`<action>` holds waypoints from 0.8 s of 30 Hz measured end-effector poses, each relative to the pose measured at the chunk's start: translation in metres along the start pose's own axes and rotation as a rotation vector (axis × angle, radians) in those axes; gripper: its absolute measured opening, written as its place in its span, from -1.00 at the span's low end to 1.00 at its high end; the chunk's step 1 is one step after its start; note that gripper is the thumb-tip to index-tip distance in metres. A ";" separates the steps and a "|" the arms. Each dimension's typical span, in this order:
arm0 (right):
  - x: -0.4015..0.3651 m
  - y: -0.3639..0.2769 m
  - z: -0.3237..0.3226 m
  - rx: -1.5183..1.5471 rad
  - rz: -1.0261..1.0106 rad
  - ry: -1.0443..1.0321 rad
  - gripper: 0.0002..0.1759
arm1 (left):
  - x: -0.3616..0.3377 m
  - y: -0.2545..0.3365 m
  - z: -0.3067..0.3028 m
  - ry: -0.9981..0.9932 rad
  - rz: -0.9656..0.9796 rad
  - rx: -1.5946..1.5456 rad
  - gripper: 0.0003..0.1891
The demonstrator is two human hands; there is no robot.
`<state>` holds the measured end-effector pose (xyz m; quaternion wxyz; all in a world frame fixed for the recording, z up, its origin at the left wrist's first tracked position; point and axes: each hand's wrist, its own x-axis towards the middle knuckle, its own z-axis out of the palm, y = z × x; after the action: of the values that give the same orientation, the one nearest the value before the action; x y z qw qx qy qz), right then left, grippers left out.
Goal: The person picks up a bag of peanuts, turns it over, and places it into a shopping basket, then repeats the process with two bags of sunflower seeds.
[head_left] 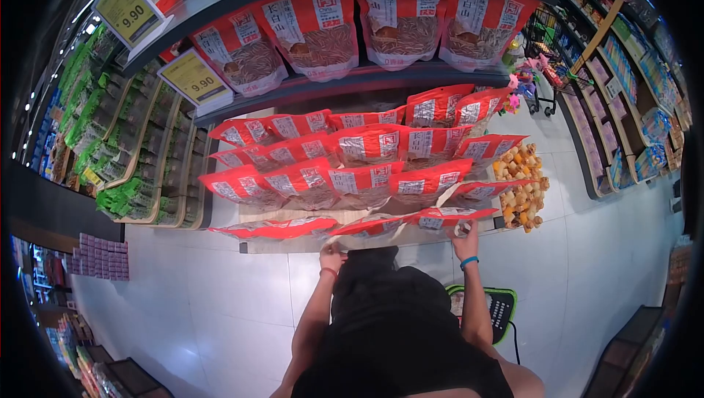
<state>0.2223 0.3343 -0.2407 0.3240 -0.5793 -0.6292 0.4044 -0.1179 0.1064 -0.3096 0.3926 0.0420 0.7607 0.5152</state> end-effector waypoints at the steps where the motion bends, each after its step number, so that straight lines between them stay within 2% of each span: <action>1: 0.000 -0.001 0.000 0.000 0.003 0.005 -0.16 | -0.001 0.000 0.000 -0.001 0.001 0.003 -0.65; 3: -0.001 -0.004 0.001 0.103 0.031 -0.060 -0.06 | -0.003 0.003 -0.001 -0.011 0.007 0.024 -0.65; 12: 0.000 -0.004 -0.001 0.185 0.093 -0.109 0.06 | -0.007 0.001 0.000 0.012 0.002 0.018 -0.65; 15: 0.004 0.005 0.003 0.272 0.064 -0.176 0.04 | -0.006 0.001 -0.001 0.011 0.019 0.019 -0.65; 22: 0.006 0.016 0.007 0.226 0.079 -0.175 0.03 | -0.013 0.004 0.000 0.016 0.015 -0.034 -0.66; 24: 0.013 0.023 0.010 0.291 -0.009 -0.230 0.01 | -0.014 0.000 -0.002 -0.001 0.013 -0.023 -0.67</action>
<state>0.2229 0.3461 -0.2659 0.3324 -0.4733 -0.5996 0.5532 -0.1095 0.0989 -0.3012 0.3900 0.0427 0.7542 0.5265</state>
